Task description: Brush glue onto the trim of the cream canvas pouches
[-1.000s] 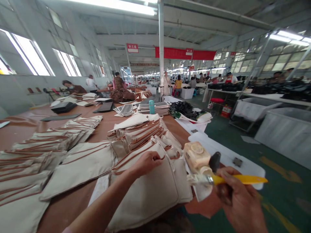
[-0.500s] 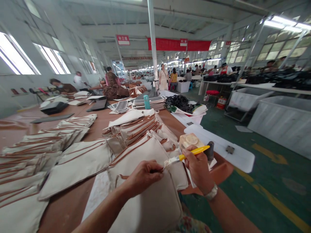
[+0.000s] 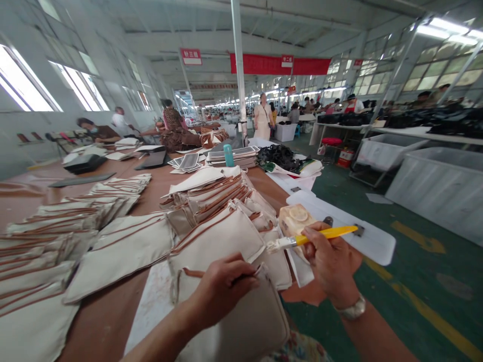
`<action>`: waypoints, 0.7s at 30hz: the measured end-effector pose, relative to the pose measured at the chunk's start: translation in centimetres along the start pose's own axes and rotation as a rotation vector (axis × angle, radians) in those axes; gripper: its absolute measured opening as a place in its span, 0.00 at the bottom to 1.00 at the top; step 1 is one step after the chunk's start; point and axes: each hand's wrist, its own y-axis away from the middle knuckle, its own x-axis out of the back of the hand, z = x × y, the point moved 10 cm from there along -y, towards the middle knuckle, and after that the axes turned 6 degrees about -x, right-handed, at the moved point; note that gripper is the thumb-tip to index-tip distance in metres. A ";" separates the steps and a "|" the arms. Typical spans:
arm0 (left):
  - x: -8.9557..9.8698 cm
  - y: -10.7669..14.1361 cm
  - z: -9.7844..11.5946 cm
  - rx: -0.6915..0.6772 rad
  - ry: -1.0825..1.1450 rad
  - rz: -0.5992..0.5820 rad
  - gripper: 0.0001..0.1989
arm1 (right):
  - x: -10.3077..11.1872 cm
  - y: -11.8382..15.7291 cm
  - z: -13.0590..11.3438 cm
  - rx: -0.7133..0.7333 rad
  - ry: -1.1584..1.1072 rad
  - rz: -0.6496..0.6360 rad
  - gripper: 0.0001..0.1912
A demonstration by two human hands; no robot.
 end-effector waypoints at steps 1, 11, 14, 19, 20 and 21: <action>-0.1 0.2 0.7 -0.047 -0.056 0.003 0.12 | -0.3 0.1 0.0 -0.015 -0.015 -0.019 0.13; 0.1 1.0 3.7 -0.314 -0.376 0.069 0.10 | -1.0 3.1 -1.1 -0.234 0.059 -0.253 0.13; 0.0 1.1 4.0 -0.329 -0.383 0.058 0.08 | 0.2 2.6 -2.3 -0.139 0.022 -0.100 0.13; 0.5 0.6 4.1 -0.330 -0.383 0.030 0.08 | -2.3 3.9 0.2 -0.270 0.025 -0.259 0.14; 0.7 0.0 4.2 -0.325 -0.385 0.014 0.09 | -1.9 4.0 0.1 -0.285 0.004 -0.238 0.15; 1.0 -0.7 4.4 -0.323 -0.381 -0.001 0.09 | -1.0 4.0 -0.4 -0.279 -0.027 -0.169 0.15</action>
